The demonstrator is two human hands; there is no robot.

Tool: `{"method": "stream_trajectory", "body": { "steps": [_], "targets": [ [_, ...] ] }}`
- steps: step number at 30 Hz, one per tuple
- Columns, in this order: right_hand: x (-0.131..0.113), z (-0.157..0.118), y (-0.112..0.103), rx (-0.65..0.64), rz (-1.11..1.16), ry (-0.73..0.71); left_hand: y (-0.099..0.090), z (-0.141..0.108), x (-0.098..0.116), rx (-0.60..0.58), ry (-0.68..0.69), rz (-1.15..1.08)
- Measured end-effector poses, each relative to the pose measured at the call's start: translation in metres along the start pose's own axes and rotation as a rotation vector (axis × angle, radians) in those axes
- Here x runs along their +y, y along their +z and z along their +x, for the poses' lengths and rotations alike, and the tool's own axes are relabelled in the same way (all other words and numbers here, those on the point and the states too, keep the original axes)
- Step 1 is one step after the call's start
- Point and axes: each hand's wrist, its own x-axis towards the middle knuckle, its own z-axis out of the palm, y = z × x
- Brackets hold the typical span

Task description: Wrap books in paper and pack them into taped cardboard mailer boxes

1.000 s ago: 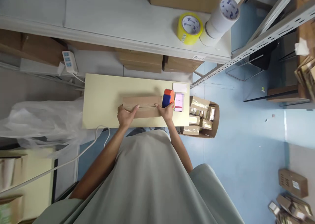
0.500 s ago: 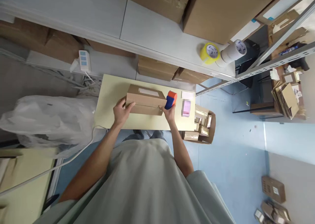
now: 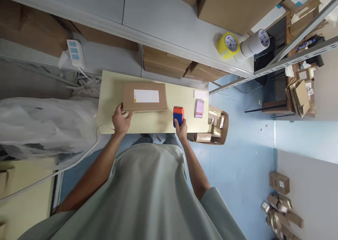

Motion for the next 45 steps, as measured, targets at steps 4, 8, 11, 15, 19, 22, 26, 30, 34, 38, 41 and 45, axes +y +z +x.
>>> {"method": "stream_trajectory", "body": {
  "steps": [4,8,11,15,19,22,26,30,34,38,41,45],
  "targets": [
    [0.011,-0.006,-0.027,-0.048,-0.302,-0.067,0.011,-0.009,0.005,0.049,0.034,0.084],
    [0.02,0.009,-0.047,-0.161,-0.542,-0.355,0.025,-0.01,0.035,0.091,0.179,0.135],
    [0.024,0.026,-0.06,-0.255,-0.667,-0.584,0.047,0.004,0.068,0.004,0.29,0.12],
    [0.026,0.05,-0.075,-0.393,-0.748,-0.82,0.088,0.027,0.103,-0.133,0.383,0.107],
    [0.026,0.069,-0.079,-0.553,-0.84,-0.952,0.12,0.037,0.116,-0.238,0.44,0.134],
    [0.027,0.08,-0.077,-0.619,-0.926,-1.0,0.128,0.036,0.116,-0.269,0.455,0.151],
    [0.029,0.095,-0.068,-0.656,-1.003,-1.058,0.128,0.035,0.114,-0.269,0.466,0.16],
    [0.031,0.111,-0.06,-0.655,-1.067,-1.082,0.13,0.037,0.107,-0.254,0.462,0.168],
    [0.033,0.123,-0.054,-0.638,-1.053,-1.095,0.138,0.045,0.096,-0.203,0.466,0.13],
    [0.035,0.125,-0.045,-0.635,-1.052,-1.089,0.146,0.054,0.084,-0.136,0.452,0.087],
    [0.036,0.122,-0.036,-0.621,-1.059,-1.095,0.149,0.059,0.081,-0.148,0.448,0.069],
    [0.036,0.118,-0.028,-0.593,-1.064,-1.107,0.149,0.058,0.083,-0.166,0.424,-0.014]
  ]
}}
